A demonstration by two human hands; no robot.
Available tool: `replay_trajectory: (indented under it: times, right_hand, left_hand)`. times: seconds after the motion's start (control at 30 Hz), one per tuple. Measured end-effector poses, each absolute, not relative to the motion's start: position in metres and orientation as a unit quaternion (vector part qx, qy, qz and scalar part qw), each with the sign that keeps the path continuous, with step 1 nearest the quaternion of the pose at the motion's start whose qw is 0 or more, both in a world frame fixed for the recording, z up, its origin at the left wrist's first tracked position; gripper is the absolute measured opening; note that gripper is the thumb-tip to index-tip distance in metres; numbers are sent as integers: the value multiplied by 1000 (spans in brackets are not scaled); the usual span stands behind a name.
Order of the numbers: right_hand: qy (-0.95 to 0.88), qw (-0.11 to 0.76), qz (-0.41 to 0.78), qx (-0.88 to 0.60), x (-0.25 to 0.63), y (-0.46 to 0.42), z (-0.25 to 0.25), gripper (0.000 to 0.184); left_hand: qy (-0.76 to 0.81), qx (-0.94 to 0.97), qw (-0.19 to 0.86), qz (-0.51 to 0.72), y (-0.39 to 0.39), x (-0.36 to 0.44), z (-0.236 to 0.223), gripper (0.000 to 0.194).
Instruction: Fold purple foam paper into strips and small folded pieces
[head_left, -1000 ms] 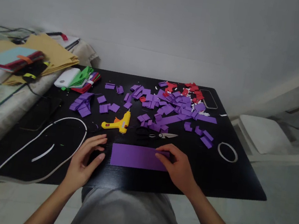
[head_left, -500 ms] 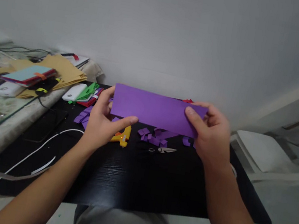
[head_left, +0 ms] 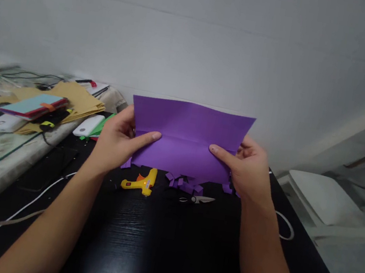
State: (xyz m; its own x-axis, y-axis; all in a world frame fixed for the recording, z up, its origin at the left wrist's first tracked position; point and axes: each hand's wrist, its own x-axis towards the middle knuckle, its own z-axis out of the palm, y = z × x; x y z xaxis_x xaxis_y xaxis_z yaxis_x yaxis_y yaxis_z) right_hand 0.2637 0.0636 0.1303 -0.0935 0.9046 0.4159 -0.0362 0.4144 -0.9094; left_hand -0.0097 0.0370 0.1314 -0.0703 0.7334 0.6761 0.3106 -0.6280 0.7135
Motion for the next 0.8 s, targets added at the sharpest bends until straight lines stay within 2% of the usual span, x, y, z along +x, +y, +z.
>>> replay_trajectory:
  times: [0.13, 0.2, 0.27, 0.37, 0.53, 0.67, 0.73, 0.8]
  right_hand:
    - [-635, 550, 436, -322, 280, 63, 136, 17]
    - [-683, 480, 467, -293, 294, 64, 141, 5]
    - [-719, 399, 505, -263, 305, 66, 146, 4]
    - [-711, 376, 549, -228, 304, 65, 148, 12]
    - [-740, 374, 460, -317, 257, 41, 141, 24]
    - [-756, 382, 424, -320, 233, 31, 133, 12]
    - [-755, 393, 407, -332, 231, 32, 130, 10]
    - [-755, 409, 382, -343, 231, 33, 128, 10]
  left_hand:
    - [377, 668, 226, 600, 31, -25, 134, 12]
    - [353, 674, 261, 594, 28, -30, 135, 6]
    - [345, 682, 279, 581, 25, -33, 136, 4]
    - [353, 718, 269, 537, 21, -29, 138, 11]
    - [323, 794, 219, 467, 18, -6, 141, 26]
    - [314, 805, 216, 454, 15, 0, 139, 26]
    - [341, 776, 243, 471, 15, -3, 137, 26]
    - [369, 736, 289, 488, 15, -6, 134, 33]
